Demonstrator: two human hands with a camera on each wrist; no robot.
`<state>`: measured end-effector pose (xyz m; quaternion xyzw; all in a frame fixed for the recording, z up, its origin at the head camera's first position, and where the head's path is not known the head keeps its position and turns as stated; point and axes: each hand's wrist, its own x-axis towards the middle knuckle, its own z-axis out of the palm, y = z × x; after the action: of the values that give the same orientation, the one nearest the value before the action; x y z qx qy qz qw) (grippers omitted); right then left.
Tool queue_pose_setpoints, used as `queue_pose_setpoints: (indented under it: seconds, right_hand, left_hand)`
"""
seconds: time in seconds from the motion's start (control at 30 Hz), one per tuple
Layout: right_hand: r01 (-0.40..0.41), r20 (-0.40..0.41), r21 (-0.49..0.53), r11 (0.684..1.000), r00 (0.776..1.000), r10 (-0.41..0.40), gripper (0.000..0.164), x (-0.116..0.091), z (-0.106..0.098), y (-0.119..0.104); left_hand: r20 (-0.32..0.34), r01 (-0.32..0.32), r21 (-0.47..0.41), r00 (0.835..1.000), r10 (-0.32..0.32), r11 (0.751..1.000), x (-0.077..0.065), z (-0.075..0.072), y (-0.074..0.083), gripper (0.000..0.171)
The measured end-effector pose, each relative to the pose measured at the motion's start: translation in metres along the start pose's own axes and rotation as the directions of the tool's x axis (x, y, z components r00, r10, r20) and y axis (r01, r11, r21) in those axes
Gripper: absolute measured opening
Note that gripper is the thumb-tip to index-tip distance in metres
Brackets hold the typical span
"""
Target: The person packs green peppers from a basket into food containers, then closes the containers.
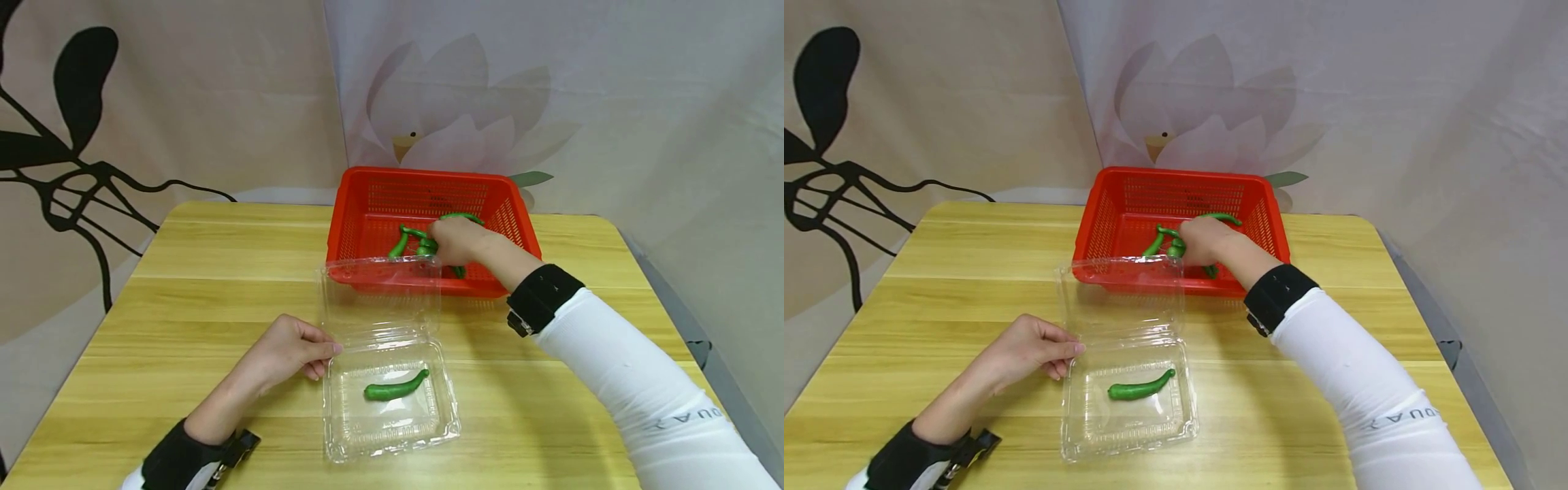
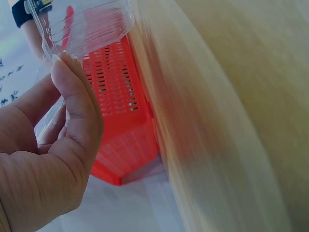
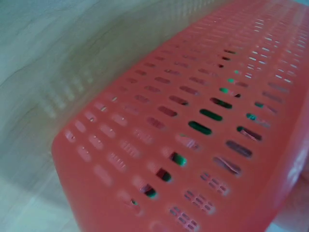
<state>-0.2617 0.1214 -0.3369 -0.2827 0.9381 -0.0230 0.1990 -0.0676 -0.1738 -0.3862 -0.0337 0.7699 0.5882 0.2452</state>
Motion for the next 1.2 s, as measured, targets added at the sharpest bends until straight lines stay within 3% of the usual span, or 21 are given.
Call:
queue_pose_setpoints:
  seconds: [0.33,1.0,1.2]
  right_hand:
    - [0.024,-0.082,0.056,0.998,0.996,-0.019,0.031,-0.009,-0.008,0.003]
    - [0.026,-0.238,0.058,0.998,0.971,-0.012,0.029,-0.044,-0.039,0.001]
    - [0.032,-0.296,0.0,0.999,0.955,-0.031,0.034,-0.055,-0.045,-0.002]
  left_hand:
    - [-0.01,-0.006,0.016,1.0,0.006,1.0,-0.001,0.001,-0.001,0.02]
    - [-0.021,-0.019,0.013,1.0,0.02,1.0,-0.001,0.0,0.001,0.021]
    - [-0.013,-0.023,0.009,1.0,0.023,1.0,-0.002,0.0,0.002,0.021]
